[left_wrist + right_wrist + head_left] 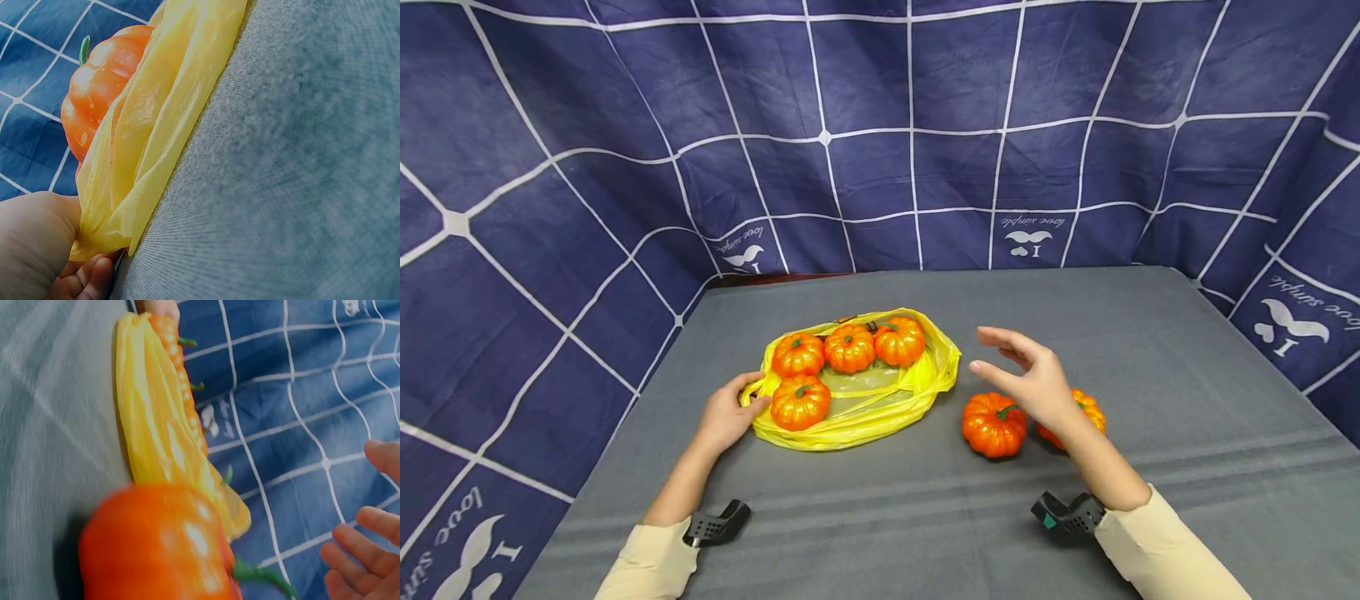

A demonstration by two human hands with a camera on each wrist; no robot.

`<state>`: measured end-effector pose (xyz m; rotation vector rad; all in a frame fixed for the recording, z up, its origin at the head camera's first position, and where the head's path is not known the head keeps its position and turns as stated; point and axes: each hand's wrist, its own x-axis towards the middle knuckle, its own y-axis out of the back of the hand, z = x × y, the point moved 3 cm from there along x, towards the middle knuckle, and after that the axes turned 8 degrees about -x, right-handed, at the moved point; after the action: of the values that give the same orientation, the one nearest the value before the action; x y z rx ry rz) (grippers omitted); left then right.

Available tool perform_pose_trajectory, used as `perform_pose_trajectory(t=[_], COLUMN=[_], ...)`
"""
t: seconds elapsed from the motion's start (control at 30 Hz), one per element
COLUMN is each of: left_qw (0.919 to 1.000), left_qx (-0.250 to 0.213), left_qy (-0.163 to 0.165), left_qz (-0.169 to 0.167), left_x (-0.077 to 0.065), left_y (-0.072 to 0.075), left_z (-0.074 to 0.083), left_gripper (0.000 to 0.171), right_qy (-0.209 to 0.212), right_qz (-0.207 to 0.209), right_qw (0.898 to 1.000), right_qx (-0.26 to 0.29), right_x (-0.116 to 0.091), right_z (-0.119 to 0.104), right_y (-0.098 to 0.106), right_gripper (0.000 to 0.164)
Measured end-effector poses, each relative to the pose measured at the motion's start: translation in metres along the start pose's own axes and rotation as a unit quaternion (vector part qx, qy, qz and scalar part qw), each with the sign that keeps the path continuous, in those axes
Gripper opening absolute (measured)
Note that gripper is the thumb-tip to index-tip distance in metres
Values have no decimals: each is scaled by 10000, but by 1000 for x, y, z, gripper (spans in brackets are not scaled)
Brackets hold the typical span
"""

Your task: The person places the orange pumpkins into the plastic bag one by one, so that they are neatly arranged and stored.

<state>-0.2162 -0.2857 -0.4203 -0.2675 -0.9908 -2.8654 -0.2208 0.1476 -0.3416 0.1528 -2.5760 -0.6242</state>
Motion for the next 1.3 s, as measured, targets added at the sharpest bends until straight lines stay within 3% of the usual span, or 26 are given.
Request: perform_pose_trajectory(t=[0.33,0.63,0.9,1.13,1.3], left_qw=[10000,10000,10000,10000,10000], left_qx=[5,28,11,32,13], left_qy=[12,29,72,-20,-2], left_qz=[-27,-32,-19,-24,-18], left_x=[-2,-1,-1,-2,-1], left_y=[1,0,1,0,0], left_z=[1,0,0,-1,-2], left_gripper=[43,43,43,43,43], right_qy=[43,-298,-370,-161,-175], right_qz=[182,-35,-398,-685,-857], right_qw=[9998,9977,9965,9877,9839], right_qx=[109,604,635,1397,1561], right_x=[-16,-33,-44,-55,-62], right_z=[24,55,79,96,104], right_y=[57,87,95,93,90], right_gripper=[40,42,41,42,44])
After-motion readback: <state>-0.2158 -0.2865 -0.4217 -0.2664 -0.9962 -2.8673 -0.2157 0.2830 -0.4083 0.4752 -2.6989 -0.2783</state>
